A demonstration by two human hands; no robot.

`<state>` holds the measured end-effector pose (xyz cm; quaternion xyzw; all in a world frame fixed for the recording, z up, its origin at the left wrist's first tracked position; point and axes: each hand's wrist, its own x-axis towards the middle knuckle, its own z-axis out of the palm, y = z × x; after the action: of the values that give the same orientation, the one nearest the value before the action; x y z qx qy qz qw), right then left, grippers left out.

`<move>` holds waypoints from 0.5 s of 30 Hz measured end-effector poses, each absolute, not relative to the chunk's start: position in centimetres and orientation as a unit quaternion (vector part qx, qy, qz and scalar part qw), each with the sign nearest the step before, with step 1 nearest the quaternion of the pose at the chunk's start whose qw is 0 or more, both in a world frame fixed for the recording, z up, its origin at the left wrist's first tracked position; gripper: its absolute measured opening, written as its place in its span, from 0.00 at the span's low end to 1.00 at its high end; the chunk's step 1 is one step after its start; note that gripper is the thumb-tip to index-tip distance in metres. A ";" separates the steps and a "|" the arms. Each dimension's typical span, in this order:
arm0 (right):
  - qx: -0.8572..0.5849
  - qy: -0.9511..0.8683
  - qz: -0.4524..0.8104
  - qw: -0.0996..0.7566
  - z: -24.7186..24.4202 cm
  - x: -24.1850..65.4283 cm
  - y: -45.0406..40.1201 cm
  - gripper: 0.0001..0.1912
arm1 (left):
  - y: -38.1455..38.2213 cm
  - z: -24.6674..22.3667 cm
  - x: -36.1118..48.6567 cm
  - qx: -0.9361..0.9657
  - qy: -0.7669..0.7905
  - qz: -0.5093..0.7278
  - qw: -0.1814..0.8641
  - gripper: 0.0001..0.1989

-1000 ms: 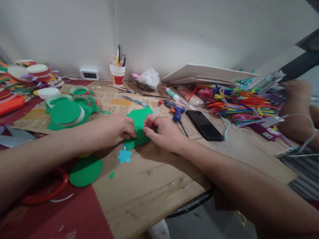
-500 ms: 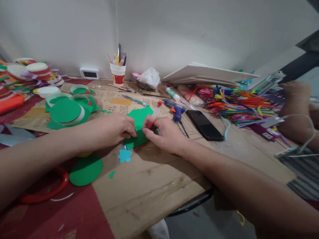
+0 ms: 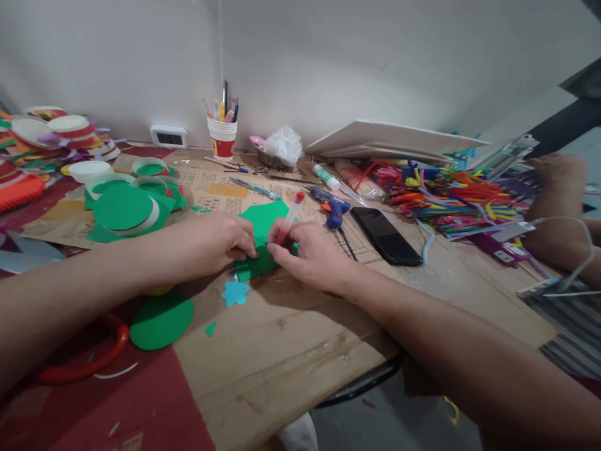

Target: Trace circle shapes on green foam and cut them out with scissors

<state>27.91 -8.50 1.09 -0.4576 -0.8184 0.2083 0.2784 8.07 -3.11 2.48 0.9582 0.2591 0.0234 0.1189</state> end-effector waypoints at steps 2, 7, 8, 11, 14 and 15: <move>-0.453 -0.820 0.207 0.281 1.1 27.9 -8.5 0.06 | -3.2 2.5 8.0 0.958 0.259 0.020 0.119 0.12; -0.446 -0.824 0.205 0.284 0.9 27.9 -8.5 0.07 | -3.1 2.4 8.0 0.960 0.255 0.028 0.109 0.13; -0.444 -0.824 0.205 0.285 0.9 27.9 -8.5 0.07 | -3.1 2.4 7.9 0.962 0.249 0.026 0.111 0.12; -0.439 -0.826 0.205 0.289 0.8 27.9 -8.5 0.07 | -3.0 2.4 8.0 0.960 0.257 0.017 0.112 0.12; -0.434 -0.828 0.205 0.289 0.7 27.9 -8.4 0.07 | -3.1 2.6 8.0 0.958 0.263 0.008 0.115 0.12; -0.433 -0.829 0.203 0.289 0.7 27.9 -8.4 0.07 | -3.1 2.6 8.0 0.958 0.260 0.010 0.118 0.12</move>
<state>27.93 -8.43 0.70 -0.4334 -0.8291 0.2035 0.2887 8.03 -3.14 2.64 0.9584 0.2598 0.0098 0.1176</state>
